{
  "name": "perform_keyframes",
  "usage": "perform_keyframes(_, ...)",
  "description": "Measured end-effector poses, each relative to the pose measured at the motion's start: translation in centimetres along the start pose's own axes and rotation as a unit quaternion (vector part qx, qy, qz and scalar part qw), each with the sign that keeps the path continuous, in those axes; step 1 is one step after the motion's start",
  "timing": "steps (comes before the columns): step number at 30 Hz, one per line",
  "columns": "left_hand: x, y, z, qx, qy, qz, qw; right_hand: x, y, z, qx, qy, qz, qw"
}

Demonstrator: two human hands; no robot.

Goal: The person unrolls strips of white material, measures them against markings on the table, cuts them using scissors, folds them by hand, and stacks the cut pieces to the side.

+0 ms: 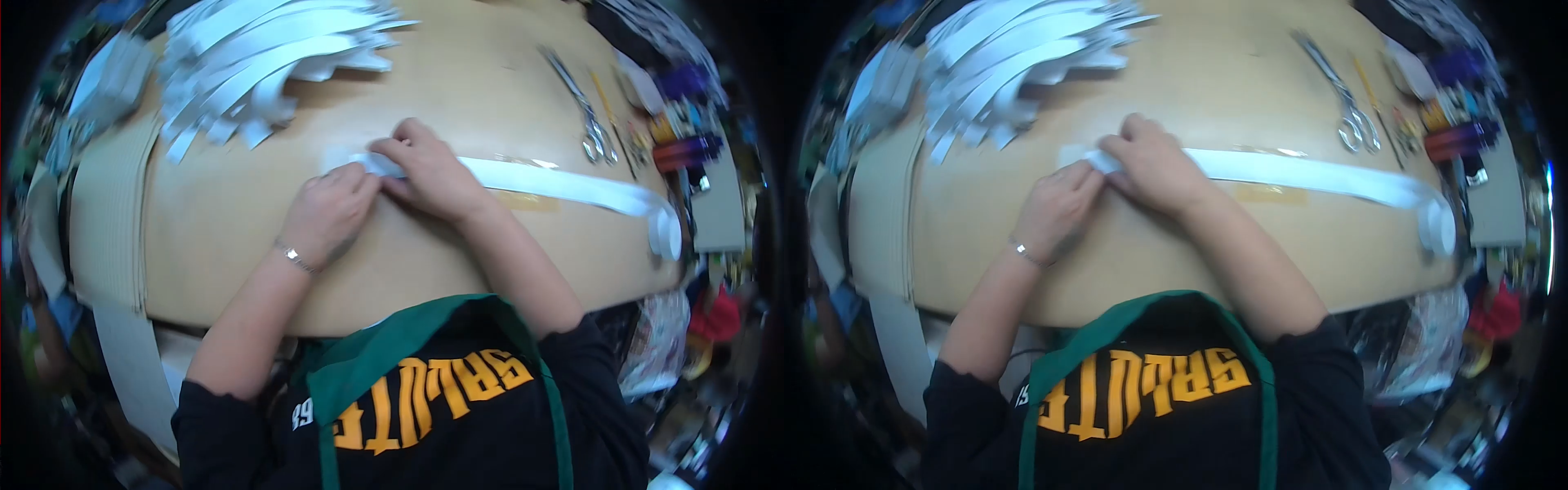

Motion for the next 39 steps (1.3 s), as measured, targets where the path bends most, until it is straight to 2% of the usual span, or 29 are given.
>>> perform_keyframes(1, 0.6, -0.1, -0.2, 0.006, -0.001, 0.027, 1.000, -0.3, -0.3, -0.6, -0.016, 0.063, 0.056, 0.996)
perform_keyframes(5, 2.3, 0.0, -1.0, 0.068, 0.029, 0.104, 0.992, -3.6, -4.7, -4.3, 0.004, 0.183, 0.177, 0.967)
perform_keyframes(8, 2.8, 0.2, -1.1, 0.084, 0.047, 0.134, 0.986, -6.9, -10.0, -7.6, 0.064, 0.195, 0.152, 0.967)
perform_keyframes(11, 3.0, 0.4, -1.2, 0.081, 0.052, 0.164, 0.982, -9.7, -11.1, -11.2, 0.155, 0.333, 0.148, 0.918)
perform_keyframes(14, 2.9, 0.8, -1.1, 0.069, 0.036, 0.207, 0.975, -10.3, -10.3, -12.5, 0.104, 0.290, 0.078, 0.948)
perform_keyframes(17, 2.8, 0.7, -1.0, 0.064, 0.035, 0.211, 0.975, -10.2, -10.1, -12.5, 0.079, 0.293, 0.060, 0.951)
perform_keyframes(34, 3.0, 0.1, -1.4, 0.043, 0.035, 0.241, 0.969, -10.0, -10.1, -12.7, 0.060, 0.271, 0.037, 0.960)
perform_keyframes(37, 3.9, 0.4, -1.7, 0.083, 0.003, 0.323, 0.943, -10.1, -10.0, -12.6, 0.055, 0.261, 0.034, 0.963)
perform_keyframes(39, 5.9, 0.5, -3.2, 0.059, 0.034, 0.186, 0.980, -9.9, -10.0, -12.6, 0.052, 0.252, 0.034, 0.966)
Point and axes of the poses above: each hand's wrist, its own x-axis towards the middle knuckle, its own y-axis out of the palm, z = x × y, the point moved 7 cm from there along x, towards the middle knuckle, and after that the axes turned 3 degrees about y, right-handed, at the moved point
